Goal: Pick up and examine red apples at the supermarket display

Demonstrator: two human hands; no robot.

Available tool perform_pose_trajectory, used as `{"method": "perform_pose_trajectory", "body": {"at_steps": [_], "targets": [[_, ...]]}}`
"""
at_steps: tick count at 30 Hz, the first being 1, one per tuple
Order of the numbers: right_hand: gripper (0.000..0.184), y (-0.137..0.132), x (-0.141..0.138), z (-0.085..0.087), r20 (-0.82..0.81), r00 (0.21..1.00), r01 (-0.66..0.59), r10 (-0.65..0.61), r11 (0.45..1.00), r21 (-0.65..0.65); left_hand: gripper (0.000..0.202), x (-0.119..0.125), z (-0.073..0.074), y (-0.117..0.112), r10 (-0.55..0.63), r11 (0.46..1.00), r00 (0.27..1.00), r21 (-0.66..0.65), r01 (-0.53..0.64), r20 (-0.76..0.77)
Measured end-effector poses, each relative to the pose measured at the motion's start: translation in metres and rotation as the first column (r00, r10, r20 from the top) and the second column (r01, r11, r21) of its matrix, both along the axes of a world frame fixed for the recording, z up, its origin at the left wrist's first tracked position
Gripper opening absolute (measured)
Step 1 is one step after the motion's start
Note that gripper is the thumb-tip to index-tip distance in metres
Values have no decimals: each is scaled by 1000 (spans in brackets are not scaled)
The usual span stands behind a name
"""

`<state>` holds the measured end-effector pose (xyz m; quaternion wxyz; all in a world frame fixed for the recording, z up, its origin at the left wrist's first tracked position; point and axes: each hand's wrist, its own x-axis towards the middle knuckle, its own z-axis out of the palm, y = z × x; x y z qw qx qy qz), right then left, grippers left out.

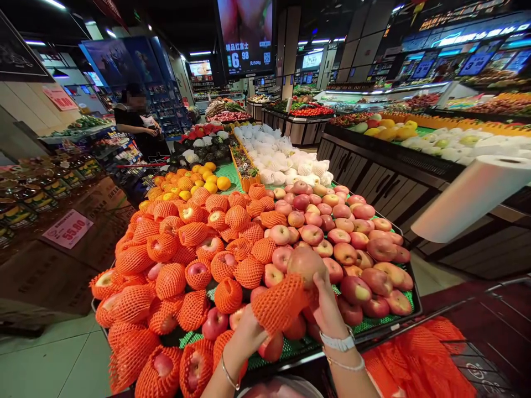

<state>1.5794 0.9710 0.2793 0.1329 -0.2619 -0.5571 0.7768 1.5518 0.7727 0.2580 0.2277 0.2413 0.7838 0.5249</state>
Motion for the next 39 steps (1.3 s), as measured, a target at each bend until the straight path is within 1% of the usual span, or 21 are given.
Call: {"method": "perform_pose_trajectory", "body": {"at_steps": [2,3,5,7,9,11,13,15,18,20,21,23,25,27,29,31,33,35,37,38,39], "targets": [[126,-7,5,7,36,999,-2,4,998,-62,37,4,8,-3,-81,997,997,10,81,-19],[127,-10,6,10,38,999,-5,8,997,-73,39,6,13,-4,-132,991,991,-1,132,-23],[123,-14,8,12,15,1000,-10,11,999,-40,43,9,21,-6,-228,973,973,-37,228,-19],[122,-17,8,7,16,1000,8,-8,1000,20,44,11,26,-8,-255,966,967,-44,255,-11],[120,-18,10,-3,10,1000,26,-27,995,98,42,11,27,-9,-226,973,974,-44,225,-20],[112,-18,16,-13,-49,999,-1,9,986,168,40,9,27,-10,-187,981,982,-51,185,-37],[99,-16,24,-20,-127,985,-84,117,967,239,38,8,25,-9,-148,988,989,-40,146,-32],[91,-12,34,-25,-168,952,-198,256,933,299,36,7,23,-9,-112,994,994,1,112,7],[97,-4,46,-28,-178,880,-362,440,865,348,38,10,13,-11,-78,992,991,103,68,105],[101,0,50,-28,-183,840,-435,511,835,335,43,13,5,-14,-12,987,983,160,-18,184],[102,0,51,-28,-179,837,-446,517,834,324,45,15,1,-15,48,981,974,171,-87,221],[104,-1,52,-26,-151,859,-433,489,852,295,48,19,-4,-17,160,962,953,173,-209,259],[113,-3,51,-26,-98,890,-409,445,875,258,47,20,-3,-18,207,948,943,184,-259,260],[120,-5,51,-26,-46,908,-397,416,891,221,47,21,1,-17,150,957,950,202,-210,274],[119,-7,51,-26,-27,907,-404,421,886,228,49,19,5,-16,51,972,954,204,-115,295],[112,-8,52,-26,-45,881,-440,471,850,289,50,17,8,-16,-20,983,961,182,-31,275],[108,-9,53,-24,-64,847,-479,528,809,342,49,14,8,-16,-52,990,974,143,21,220],[109,-10,53,-22,-73,823,-501,564,780,374,47,11,7,-16,-129,986,971,129,104,202],[110,-10,54,-20,-85,806,-508,586,757,411,46,9,6,-16,-208,972,955,154,177,213],[110,-9,54,-20,-96,796,-509,598,746,429,49,9,7,-15,-210,970,952,165,175,222],[110,-9,54,-21,-108,785,-513,610,737,440,55,10,8,-16,-182,975,954,169,143,238]]}}
